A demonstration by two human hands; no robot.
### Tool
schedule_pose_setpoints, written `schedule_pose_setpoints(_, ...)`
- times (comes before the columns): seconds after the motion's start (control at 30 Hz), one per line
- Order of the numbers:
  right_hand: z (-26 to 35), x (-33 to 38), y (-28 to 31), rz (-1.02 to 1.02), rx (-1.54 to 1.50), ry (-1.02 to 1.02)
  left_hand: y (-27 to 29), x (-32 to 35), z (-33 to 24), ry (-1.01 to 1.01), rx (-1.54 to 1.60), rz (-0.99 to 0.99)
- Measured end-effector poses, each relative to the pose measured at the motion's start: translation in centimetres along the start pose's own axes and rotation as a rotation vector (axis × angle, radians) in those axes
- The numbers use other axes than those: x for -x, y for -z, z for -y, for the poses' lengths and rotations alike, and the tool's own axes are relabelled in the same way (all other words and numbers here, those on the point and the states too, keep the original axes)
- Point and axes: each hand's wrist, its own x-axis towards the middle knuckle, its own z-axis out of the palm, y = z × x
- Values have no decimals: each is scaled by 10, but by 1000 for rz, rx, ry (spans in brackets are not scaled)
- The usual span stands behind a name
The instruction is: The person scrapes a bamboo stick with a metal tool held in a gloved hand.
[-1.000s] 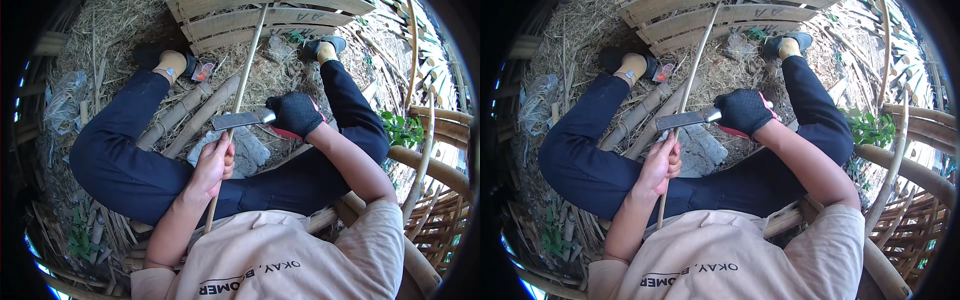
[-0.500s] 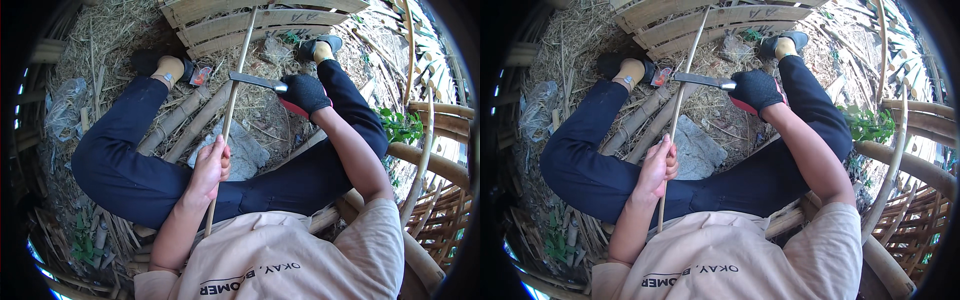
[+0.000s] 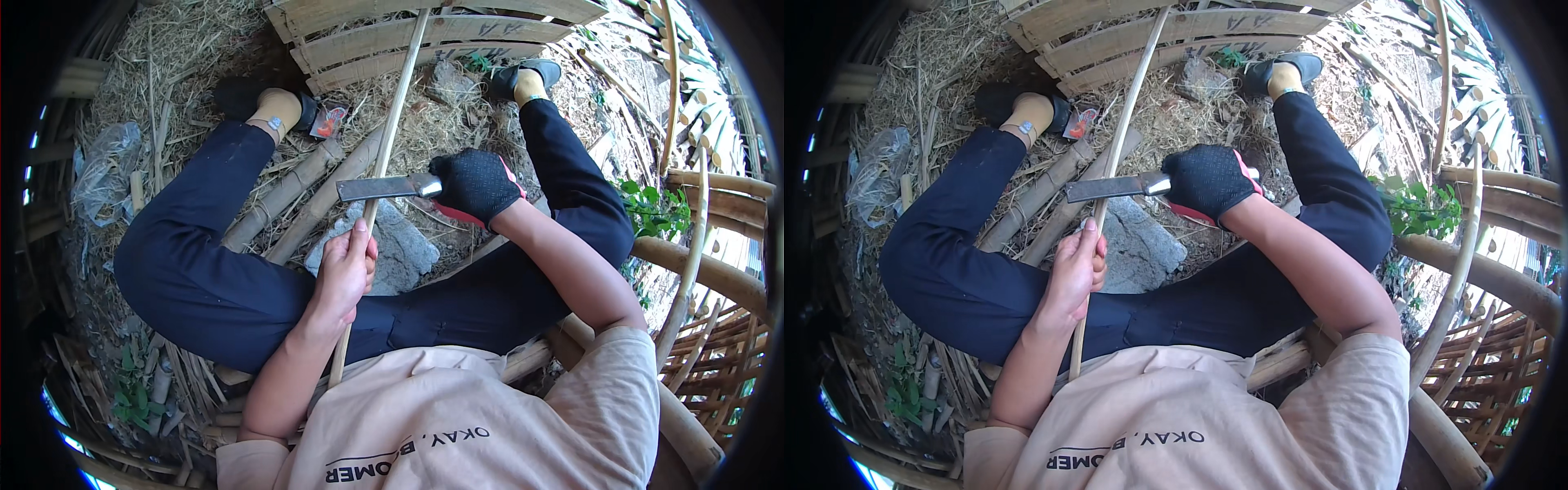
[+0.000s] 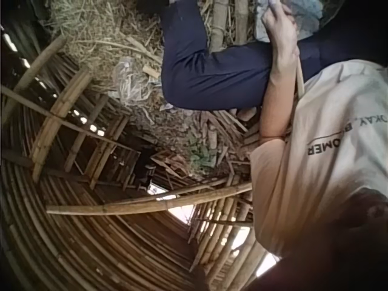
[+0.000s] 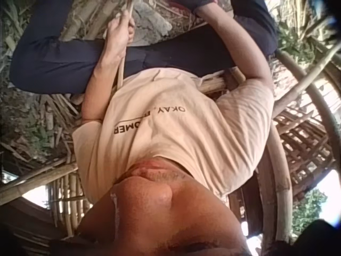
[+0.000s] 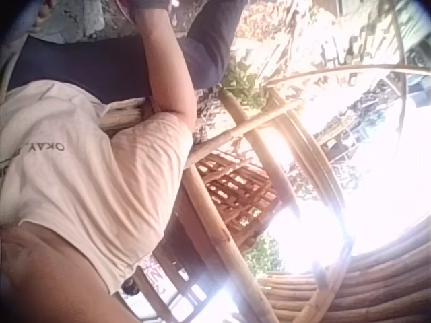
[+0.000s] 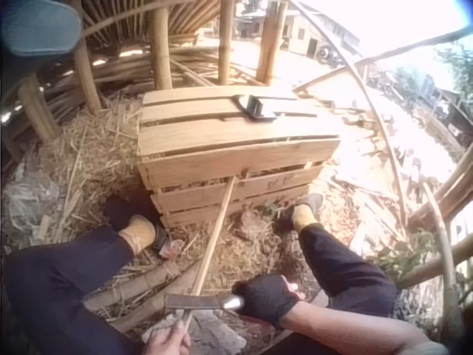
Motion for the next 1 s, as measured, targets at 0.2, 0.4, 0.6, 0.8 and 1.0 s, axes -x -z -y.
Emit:
schedule_pose_setpoints(0.2, -25, -11, -4, -108, -5, -10, -2, 1, -3, 17, 10, 7)
schedule_pose_setpoints(0.4, -23, -14, -4, -101, 16, -1, 1, 3, -4, -4, 6, 13)
schedule_pose_setpoints(0.6, -26, -15, -6, -151, 33, 3, 2, 1, -2, -5, 4, 19)
schedule_pose_setpoints(0.8, -27, -17, -3, -168, 66, -28, 3, 1, -4, -11, 17, 33)
schedule_pose_setpoints(1.0, -60, -19, 7, -264, 59, -189, 3, 6, -6, -5, 33, 35)
